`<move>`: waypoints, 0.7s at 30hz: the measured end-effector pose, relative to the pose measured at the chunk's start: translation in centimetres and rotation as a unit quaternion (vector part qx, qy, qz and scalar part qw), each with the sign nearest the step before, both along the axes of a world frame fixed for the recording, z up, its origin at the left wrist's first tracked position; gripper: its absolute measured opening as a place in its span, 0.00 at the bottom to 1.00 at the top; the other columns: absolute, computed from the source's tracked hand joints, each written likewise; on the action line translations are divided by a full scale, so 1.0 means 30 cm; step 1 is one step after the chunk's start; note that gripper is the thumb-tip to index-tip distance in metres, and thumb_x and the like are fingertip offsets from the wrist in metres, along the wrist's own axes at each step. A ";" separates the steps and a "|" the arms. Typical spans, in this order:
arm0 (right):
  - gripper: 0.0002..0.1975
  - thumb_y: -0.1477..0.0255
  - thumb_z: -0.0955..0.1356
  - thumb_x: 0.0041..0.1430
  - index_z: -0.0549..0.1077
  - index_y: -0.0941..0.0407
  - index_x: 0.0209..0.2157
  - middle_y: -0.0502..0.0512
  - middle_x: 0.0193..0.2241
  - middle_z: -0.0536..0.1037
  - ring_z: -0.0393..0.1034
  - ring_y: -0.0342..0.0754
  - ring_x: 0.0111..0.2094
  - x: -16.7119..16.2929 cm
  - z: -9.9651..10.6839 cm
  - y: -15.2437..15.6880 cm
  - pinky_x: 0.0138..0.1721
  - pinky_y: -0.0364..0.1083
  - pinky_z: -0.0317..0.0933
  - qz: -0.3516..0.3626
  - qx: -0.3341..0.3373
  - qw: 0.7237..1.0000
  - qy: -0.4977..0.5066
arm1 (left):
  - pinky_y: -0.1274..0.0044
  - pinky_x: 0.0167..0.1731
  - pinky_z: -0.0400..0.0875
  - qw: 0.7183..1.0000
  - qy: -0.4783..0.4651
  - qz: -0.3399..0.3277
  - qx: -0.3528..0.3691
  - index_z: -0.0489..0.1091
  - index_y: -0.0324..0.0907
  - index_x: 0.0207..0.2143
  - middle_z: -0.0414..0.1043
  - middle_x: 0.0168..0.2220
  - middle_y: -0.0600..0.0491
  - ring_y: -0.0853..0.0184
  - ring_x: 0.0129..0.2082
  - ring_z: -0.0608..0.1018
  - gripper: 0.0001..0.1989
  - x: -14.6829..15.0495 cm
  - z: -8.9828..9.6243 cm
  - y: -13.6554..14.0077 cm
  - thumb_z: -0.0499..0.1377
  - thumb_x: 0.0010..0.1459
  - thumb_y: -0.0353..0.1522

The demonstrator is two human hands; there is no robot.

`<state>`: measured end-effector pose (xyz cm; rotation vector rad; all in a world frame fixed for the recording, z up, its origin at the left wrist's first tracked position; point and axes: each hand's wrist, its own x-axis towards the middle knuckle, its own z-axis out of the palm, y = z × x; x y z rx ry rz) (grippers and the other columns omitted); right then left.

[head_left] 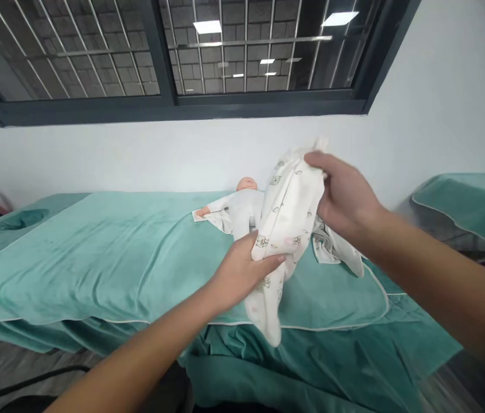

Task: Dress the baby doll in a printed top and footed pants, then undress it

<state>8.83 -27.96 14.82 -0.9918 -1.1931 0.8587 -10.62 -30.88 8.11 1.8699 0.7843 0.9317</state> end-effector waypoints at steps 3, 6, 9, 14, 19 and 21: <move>0.09 0.64 0.69 0.54 0.70 0.52 0.35 0.55 0.32 0.76 0.72 0.53 0.36 0.009 -0.181 -0.003 0.35 0.49 0.69 0.037 -0.124 0.989 0.076 | 0.67 0.58 0.65 0.986 -0.058 0.117 0.105 0.74 0.44 0.39 0.66 0.56 0.48 0.56 0.58 0.69 0.09 0.002 -0.030 -0.013 0.62 0.56 0.36; 0.08 0.64 0.70 0.53 0.72 0.53 0.30 0.52 0.28 0.74 0.68 0.46 0.28 -0.041 -0.353 -0.095 0.28 0.44 0.64 0.154 -0.299 0.939 0.074 | 0.68 0.54 0.67 0.980 -0.090 0.152 0.086 0.72 0.45 0.41 0.68 0.54 0.49 0.58 0.55 0.71 0.10 0.000 -0.072 -0.013 0.61 0.57 0.38; 0.11 0.59 0.69 0.56 0.72 0.52 0.28 0.51 0.31 0.75 0.68 0.44 0.28 -0.104 -0.451 -0.203 0.26 0.43 0.61 0.334 -0.398 0.854 0.026 | 0.72 0.41 0.71 0.985 -0.084 0.153 -0.014 0.69 0.45 0.42 0.74 0.39 0.53 0.63 0.40 0.76 0.12 -0.003 -0.136 -0.011 0.58 0.61 0.41; 0.18 0.56 0.69 0.57 0.70 0.53 0.42 0.52 0.34 0.76 0.71 0.44 0.28 -0.117 -0.511 -0.197 0.27 0.42 0.62 0.373 -0.380 0.843 -0.070 | 0.74 0.41 0.69 0.968 -0.065 0.238 -0.042 0.68 0.44 0.40 0.74 0.37 0.54 0.64 0.39 0.75 0.13 -0.048 -0.213 0.063 0.56 0.62 0.44; 0.20 0.57 0.69 0.58 0.67 0.53 0.47 0.53 0.36 0.75 0.71 0.45 0.31 -0.059 -0.509 -0.035 0.30 0.44 0.64 0.278 -0.286 0.907 -0.136 | 0.71 0.41 0.70 0.950 -0.064 0.265 -0.154 0.69 0.40 0.43 0.74 0.42 0.48 0.59 0.42 0.75 0.18 -0.138 -0.267 0.277 0.58 0.58 0.43; 0.19 0.59 0.69 0.58 0.68 0.53 0.48 0.53 0.38 0.75 0.72 0.46 0.34 -0.041 -0.492 0.037 0.33 0.46 0.66 0.233 -0.253 0.929 -0.138 | 0.69 0.43 0.71 0.950 -0.037 0.249 -0.183 0.68 0.38 0.46 0.74 0.42 0.46 0.56 0.45 0.76 0.20 -0.162 -0.311 0.371 0.61 0.53 0.39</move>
